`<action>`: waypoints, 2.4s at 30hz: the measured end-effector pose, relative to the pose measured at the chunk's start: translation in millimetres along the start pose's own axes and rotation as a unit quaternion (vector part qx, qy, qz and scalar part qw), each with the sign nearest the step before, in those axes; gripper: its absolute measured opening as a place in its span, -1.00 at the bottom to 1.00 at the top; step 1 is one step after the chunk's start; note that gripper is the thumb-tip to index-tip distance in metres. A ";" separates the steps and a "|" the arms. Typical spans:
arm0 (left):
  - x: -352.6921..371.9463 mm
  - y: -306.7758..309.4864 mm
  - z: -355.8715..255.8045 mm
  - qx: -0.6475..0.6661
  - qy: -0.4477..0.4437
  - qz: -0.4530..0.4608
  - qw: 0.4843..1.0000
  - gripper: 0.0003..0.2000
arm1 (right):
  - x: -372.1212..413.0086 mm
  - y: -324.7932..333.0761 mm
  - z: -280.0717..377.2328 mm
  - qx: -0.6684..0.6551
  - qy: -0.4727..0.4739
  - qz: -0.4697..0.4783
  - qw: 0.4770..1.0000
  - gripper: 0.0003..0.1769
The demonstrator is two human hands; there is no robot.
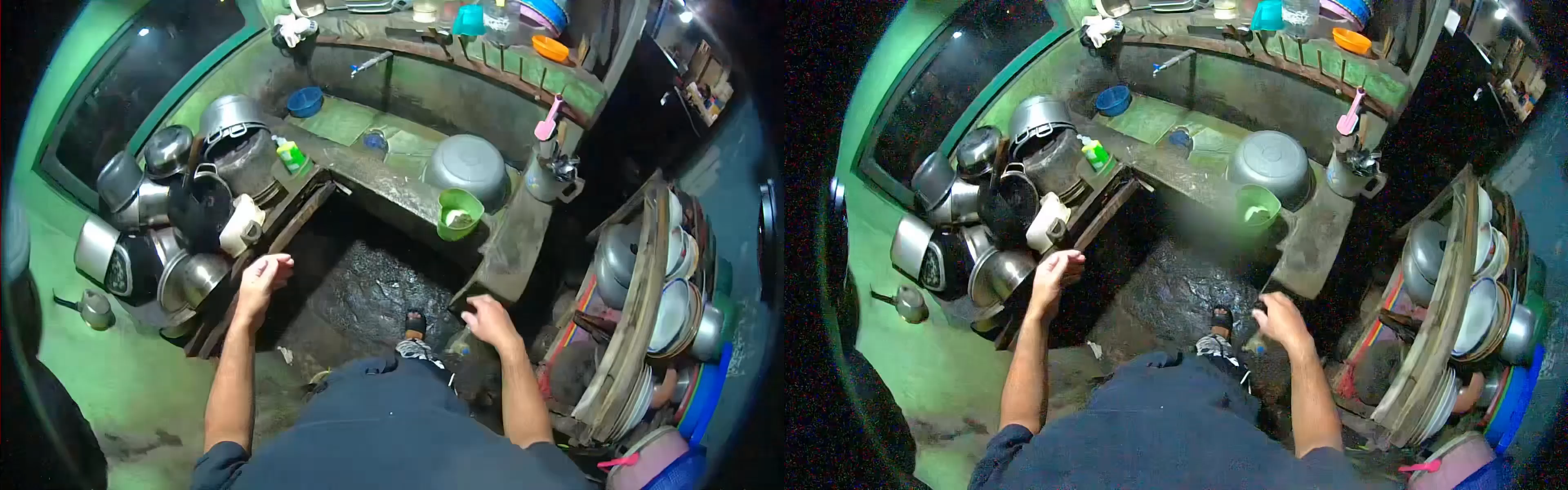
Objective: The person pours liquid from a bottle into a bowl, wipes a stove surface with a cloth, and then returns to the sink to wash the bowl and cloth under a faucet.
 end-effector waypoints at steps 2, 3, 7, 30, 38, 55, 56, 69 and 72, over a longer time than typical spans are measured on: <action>19.5 32.4 62.0 -0.083 0.072 -0.007 0.994 -0.74 | 7.2 -1.4 27.1 -0.016 0.017 -0.029 0.999 -0.55; -88.1 2.6 84.6 -0.117 0.056 0.009 0.991 -0.72 | -108.2 47.0 -3.0 0.070 0.032 -0.047 0.996 -0.53; -88.7 25.2 97.9 -0.067 0.170 -0.071 0.981 -0.69 | -181.9 23.8 11.4 0.189 0.068 0.004 0.980 -0.45; -604.8 145.9 158.8 -0.391 -0.064 -0.085 0.914 -0.12 | -240.6 -6.6 53.0 0.042 -0.294 -0.274 0.914 -0.81; -596.5 125.4 128.1 -0.263 -0.102 0.086 0.956 -0.24 | -259.1 -29.4 92.8 -0.026 -0.320 -0.235 0.918 -0.84; -422.6 -40.3 -141.8 -0.171 -0.425 0.002 0.889 -0.65 | -313.1 -30.9 99.5 -0.553 -0.115 -0.055 0.823 -0.54; -406.0 -66.0 -142.3 -0.140 -0.424 0.033 0.894 -0.63 | -316.4 -33.0 101.2 -0.632 -0.097 -0.049 0.767 -0.41; -319.5 -216.0 2.8 0.084 0.261 0.544 0.793 -0.56 | -166.0 84.7 29.4 -0.729 0.033 -0.553 0.402 -0.42; -359.5 -172.5 51.2 0.070 0.291 0.423 0.855 -0.58 | -119.4 83.8 17.8 -0.664 0.001 -0.613 0.428 -0.43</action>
Point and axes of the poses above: each hand's wrist, its own x-axis away from the middle knuckle, its own y-axis out of the back of the hand, z = x × y, the point moved 3 cm from there along -x, towards the middle knuckle, and after that the axes turned 1 degree about -x, right-handed, at the moved point
